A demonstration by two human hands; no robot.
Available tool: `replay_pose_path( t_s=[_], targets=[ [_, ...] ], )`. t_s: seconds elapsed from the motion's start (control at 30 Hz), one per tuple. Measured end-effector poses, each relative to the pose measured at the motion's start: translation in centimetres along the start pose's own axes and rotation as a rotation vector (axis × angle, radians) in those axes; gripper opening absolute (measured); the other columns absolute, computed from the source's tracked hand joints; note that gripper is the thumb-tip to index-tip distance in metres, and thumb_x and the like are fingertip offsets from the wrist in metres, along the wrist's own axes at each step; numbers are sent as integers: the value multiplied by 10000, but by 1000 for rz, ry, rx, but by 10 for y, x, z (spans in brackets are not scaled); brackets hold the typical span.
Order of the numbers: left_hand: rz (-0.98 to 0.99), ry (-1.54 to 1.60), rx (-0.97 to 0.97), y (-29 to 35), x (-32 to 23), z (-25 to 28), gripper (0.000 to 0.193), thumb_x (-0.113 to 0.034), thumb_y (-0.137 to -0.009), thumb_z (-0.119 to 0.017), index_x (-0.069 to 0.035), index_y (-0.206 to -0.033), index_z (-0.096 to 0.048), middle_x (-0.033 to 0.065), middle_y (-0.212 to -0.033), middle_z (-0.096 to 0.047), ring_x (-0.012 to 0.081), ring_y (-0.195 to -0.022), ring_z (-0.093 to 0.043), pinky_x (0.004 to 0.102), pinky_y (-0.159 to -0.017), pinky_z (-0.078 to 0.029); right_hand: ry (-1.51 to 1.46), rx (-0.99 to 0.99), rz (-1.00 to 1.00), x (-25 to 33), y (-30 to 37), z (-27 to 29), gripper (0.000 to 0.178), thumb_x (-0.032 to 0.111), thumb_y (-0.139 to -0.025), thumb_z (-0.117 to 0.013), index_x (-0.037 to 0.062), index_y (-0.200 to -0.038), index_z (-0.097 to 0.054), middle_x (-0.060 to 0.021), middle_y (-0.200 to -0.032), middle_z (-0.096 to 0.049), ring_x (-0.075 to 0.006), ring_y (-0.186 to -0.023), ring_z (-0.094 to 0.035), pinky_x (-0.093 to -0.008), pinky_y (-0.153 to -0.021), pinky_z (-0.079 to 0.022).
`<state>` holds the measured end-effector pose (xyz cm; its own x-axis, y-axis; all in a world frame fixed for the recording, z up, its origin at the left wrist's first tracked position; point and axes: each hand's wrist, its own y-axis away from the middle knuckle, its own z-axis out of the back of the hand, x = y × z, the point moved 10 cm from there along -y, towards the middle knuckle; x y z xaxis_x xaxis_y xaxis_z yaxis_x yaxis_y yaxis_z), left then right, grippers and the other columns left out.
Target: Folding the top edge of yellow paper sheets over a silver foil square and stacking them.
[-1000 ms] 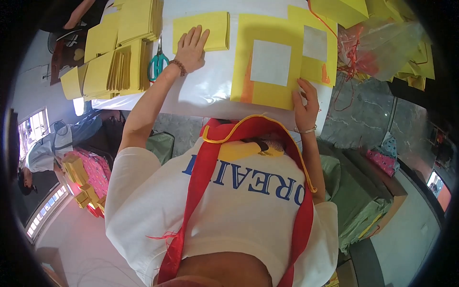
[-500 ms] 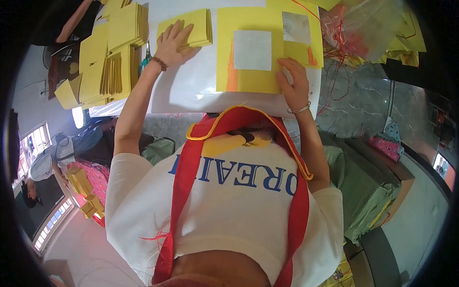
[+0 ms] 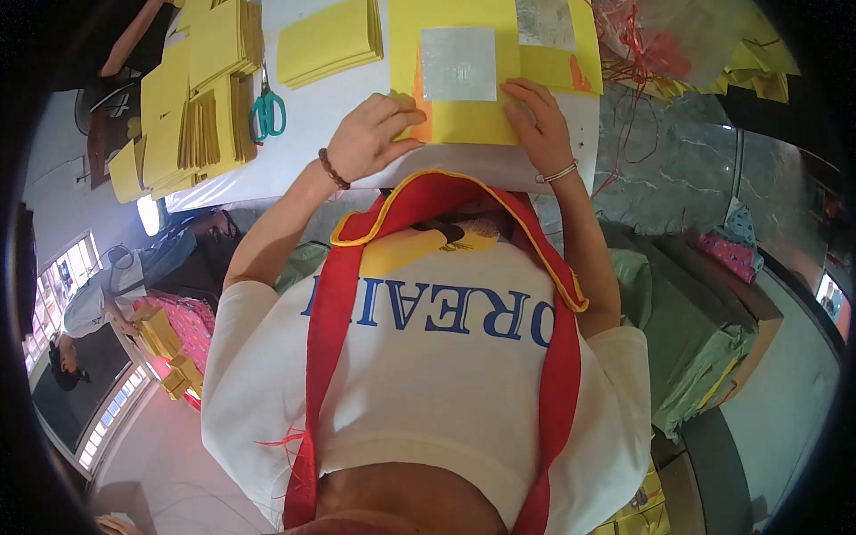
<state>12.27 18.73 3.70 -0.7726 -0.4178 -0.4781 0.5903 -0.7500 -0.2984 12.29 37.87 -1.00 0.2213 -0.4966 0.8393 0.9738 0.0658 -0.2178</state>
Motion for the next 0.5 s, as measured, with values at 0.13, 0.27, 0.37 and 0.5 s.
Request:
replay_pose_path(
  t_s=[0.13,0.27,0.37,0.5],
  targets=[
    [-58,207,-35,-5,3,6,196,-147,-786,-634,-45,-953,-612,74,-838,-582,223,-746,-556,304,-643,-453,-192,22,-93,-6,1,0,282,178,-919,-438,6,-1090,-582,-111,-1153,-539,-210,-1093,-489,-286,-942,-349],
    [271,376,33,-3,34,-2,163,-173,-848,-580,-45,-933,-632,80,-826,-637,214,-737,-591,298,-666,-476,-298,19,-123,-7,2,0,347,217,-956,-365,-21,-1105,-568,-107,-1165,-527,-198,-1117,-460,-280,-973,-311],
    [557,586,119,9,60,-20,183,-188,-841,-603,-28,-920,-642,67,-780,-633,133,-678,-573,258,-626,-459,-363,13,-136,-8,4,-2,344,210,-952,-377,-35,-1114,-556,-113,-1174,-523,-209,-1135,-451,-285,-986,-300],
    [635,759,131,8,71,-29,184,-174,-824,-619,-6,-892,-651,32,-750,-622,68,-670,-538,224,-607,-437,-398,-14,-207,-22,8,-4,340,196,-947,-387,-50,-1122,-542,-118,-1179,-520,-215,-1145,-448,-287,-991,-299]
  ],
)
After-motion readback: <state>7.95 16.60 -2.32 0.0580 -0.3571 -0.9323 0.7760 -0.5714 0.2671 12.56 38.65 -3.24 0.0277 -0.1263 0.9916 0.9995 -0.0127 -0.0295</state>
